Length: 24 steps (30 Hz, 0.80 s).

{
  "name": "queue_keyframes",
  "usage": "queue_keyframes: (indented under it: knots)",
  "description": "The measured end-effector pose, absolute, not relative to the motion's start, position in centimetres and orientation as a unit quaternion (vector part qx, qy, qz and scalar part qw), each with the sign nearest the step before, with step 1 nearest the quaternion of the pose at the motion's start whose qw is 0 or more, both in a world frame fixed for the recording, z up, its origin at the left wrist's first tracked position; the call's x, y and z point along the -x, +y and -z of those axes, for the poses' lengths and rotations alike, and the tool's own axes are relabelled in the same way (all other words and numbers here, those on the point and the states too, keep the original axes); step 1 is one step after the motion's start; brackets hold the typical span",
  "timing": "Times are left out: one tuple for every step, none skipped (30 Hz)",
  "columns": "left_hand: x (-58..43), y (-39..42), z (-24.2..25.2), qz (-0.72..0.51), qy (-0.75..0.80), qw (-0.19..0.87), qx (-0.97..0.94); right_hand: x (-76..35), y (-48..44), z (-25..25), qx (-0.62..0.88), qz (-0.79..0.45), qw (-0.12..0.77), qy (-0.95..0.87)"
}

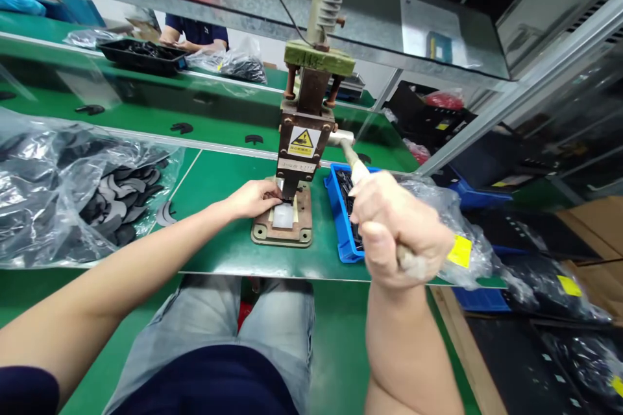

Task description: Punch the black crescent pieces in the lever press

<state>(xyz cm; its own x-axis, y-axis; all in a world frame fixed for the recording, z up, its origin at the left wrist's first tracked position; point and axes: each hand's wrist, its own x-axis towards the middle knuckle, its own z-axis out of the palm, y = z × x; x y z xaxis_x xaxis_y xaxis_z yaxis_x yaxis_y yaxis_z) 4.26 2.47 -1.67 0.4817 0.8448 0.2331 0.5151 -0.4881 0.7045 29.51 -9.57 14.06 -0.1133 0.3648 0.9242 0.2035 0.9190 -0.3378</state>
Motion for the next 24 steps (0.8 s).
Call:
queue_keyframes:
  knots:
    - [-4.3,2.5,1.8,-0.298,0.427,0.315,-0.793,-29.3,-9.9,-12.6,0.212,-0.041,0.642,-0.736]
    - [-4.4,2.5,1.9,-0.306,0.433,0.338,-0.777,-29.1,-10.2,-11.1,0.235,-0.021,0.648,-0.724]
    - [-4.5,2.5,2.0,-0.312,0.436,0.353,-0.767,-28.8,-10.4,-9.8,0.256,-0.003,0.658,-0.708]
    - [-4.7,2.5,2.0,-0.317,0.438,0.357,-0.762,-28.5,-10.4,-8.7,0.27,0.013,0.676,-0.686]
    - [-4.8,2.3,2.0,-0.321,0.441,0.353,-0.761,-28.3,-10.3,-7.9,0.277,0.024,0.698,-0.66]
    - [-4.8,2.1,1.9,-0.323,0.443,0.343,-0.763,-28.0,-10.1,-7.3,0.271,0.033,0.721,-0.637]
    - [-4.8,1.8,1.8,-0.325,0.444,0.33,-0.767,-27.8,-9.8,-7.0,0.249,0.042,0.742,-0.621]
    - [-4.5,1.4,1.7,-0.326,0.442,0.312,-0.775,-27.7,-9.4,-6.9,0.217,0.049,0.759,-0.612]
    - [-4.0,0.8,1.5,-0.321,0.439,0.288,-0.788,-27.7,-8.9,-6.9,0.181,0.054,0.769,-0.611]
    - [-3.2,0.2,1.4,-0.31,0.434,0.256,-0.806,-27.8,-8.4,-6.9,0.147,0.057,0.774,-0.613]
    - [-2.0,-0.6,1.2,-0.293,0.431,0.22,-0.825,-27.9,-7.8,-6.9,0.118,0.058,0.776,-0.617]
    - [-0.5,-1.5,1.1,-0.271,0.433,0.18,-0.841,-28.0,-7.4,-6.9,0.1,0.056,0.777,-0.619]
    - [1.4,-2.4,0.9,-0.247,0.443,0.138,-0.85,-28.2,-7.0,-6.8,0.091,0.05,0.78,-0.618]
    - [3.7,-3.3,0.7,-0.224,0.466,0.099,-0.85,-28.3,-6.8,-6.7,0.083,0.046,0.782,-0.616]
    - [6.1,-4.1,0.5,-0.205,0.501,0.066,-0.838,-28.4,-6.6,-6.6,0.079,0.044,0.785,-0.613]
    - [8.6,-4.9,0.2,-0.185,0.54,0.039,-0.82,-28.5,-6.5,-6.5,0.082,0.042,0.786,-0.611]
    - [11.1,-5.4,0.0,-0.16,0.577,0.02,-0.801,-28.5,-6.5,-6.4,0.082,0.043,0.789,-0.608]
    - [13.4,-5.8,-0.1,-0.127,0.607,0.009,-0.784,-28.5,-6.5,-6.3,0.083,0.044,0.791,-0.605]
    - [15.4,-6.0,-0.2,-0.084,0.63,0.008,-0.772,-28.5,-6.5,-6.2,0.081,0.044,0.792,-0.604]
    - [17.0,-6.1,-0.2,-0.044,0.649,0.008,-0.759,-28.5,-6.4,-6.2,0.08,0.044,0.793,-0.603]
    - [18.1,-6.1,-0.1,-0.01,0.663,0.009,-0.748,-28.5,-6.4,-6.2,0.078,0.042,0.793,-0.602]
    - [18.8,-6.1,0.1,0.018,0.673,0.012,-0.74,-28.5,-6.4,-6.2,0.075,0.04,0.793,-0.603]
    - [19.2,-6.0,0.4,0.037,0.678,0.012,-0.734,-28.5,-6.4,-6.2,0.072,0.038,0.793,-0.604]
    - [19.2,-5.9,0.6,0.047,0.68,0.011,-0.732,-28.6,-6.5,-6.2,0.073,0.036,0.79,-0.608]
